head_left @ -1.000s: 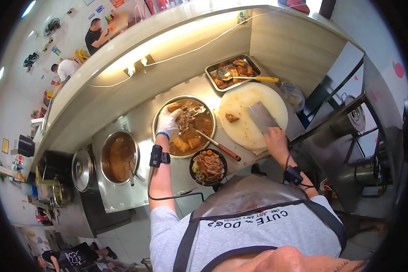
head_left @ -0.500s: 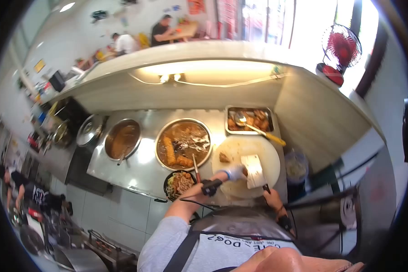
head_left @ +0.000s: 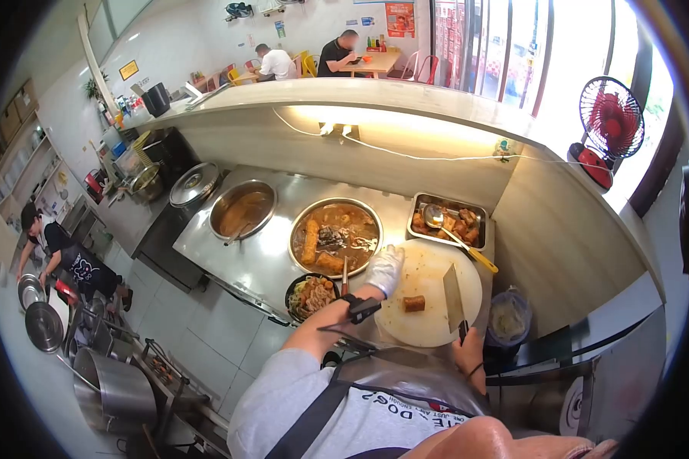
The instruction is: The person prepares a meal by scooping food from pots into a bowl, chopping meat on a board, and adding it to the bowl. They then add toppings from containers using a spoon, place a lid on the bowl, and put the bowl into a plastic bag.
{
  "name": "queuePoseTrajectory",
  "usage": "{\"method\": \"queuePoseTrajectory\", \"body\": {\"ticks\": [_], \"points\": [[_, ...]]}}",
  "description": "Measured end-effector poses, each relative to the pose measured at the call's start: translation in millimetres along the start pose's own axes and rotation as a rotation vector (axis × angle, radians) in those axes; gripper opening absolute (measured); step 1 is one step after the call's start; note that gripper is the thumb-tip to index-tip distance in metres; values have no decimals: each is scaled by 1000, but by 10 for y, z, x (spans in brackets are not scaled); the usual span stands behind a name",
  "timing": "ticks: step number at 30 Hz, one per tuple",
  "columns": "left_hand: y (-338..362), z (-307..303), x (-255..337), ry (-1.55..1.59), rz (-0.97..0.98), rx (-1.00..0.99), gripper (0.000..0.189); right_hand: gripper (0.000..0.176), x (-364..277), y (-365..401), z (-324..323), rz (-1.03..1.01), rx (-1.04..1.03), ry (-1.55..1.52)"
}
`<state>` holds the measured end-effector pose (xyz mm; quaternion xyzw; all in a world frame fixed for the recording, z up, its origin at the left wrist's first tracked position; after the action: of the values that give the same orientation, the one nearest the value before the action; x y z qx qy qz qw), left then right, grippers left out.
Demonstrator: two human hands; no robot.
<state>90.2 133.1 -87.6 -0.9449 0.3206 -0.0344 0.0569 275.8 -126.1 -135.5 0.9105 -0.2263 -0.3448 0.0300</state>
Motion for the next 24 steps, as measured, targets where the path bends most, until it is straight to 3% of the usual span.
{"method": "queuePoseTrajectory", "body": {"ticks": [4, 7, 10, 16, 17, 18, 21, 24], "points": [[-129, 510, -210, 89, -38, -183, 23, 32, 33, -58, 225, -56, -56, 64], [-117, 672, 42, 32, 217, -364, 17, 31, 68, -103, 264, -44, -38, 84], [-170, 727, 88, 82, 269, -294, 16, 30, 32, -29, 240, -5, -55, 63], [-336, 761, 21, 241, 232, 40, 16, 29, 48, -146, 310, -56, -63, 33], [-333, 714, 44, 280, 193, -31, 15, 29, 24, -134, 274, -37, -75, 17], [-326, 642, 128, 101, 218, 26, 11, 29, -29, -146, 234, -30, -82, 0], [40, 63, 503, 59, 309, 68, 7, 28, -43, -184, 174, 3, -65, 37], [347, 138, 710, 88, 353, -33, 10, 27, -71, -194, 123, -59, -35, -28]]}}
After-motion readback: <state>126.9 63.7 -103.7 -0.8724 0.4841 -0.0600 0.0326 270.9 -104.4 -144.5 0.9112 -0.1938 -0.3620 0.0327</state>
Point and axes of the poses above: each hand's wrist, its own y-axis away from the middle knuckle, its own z-axis out of the palm, x = y × z, the point moved 9 cm from there along -y, towards the middle knuckle, and after that the axes turned 13 degrees about -x, right-handed, at the moved point
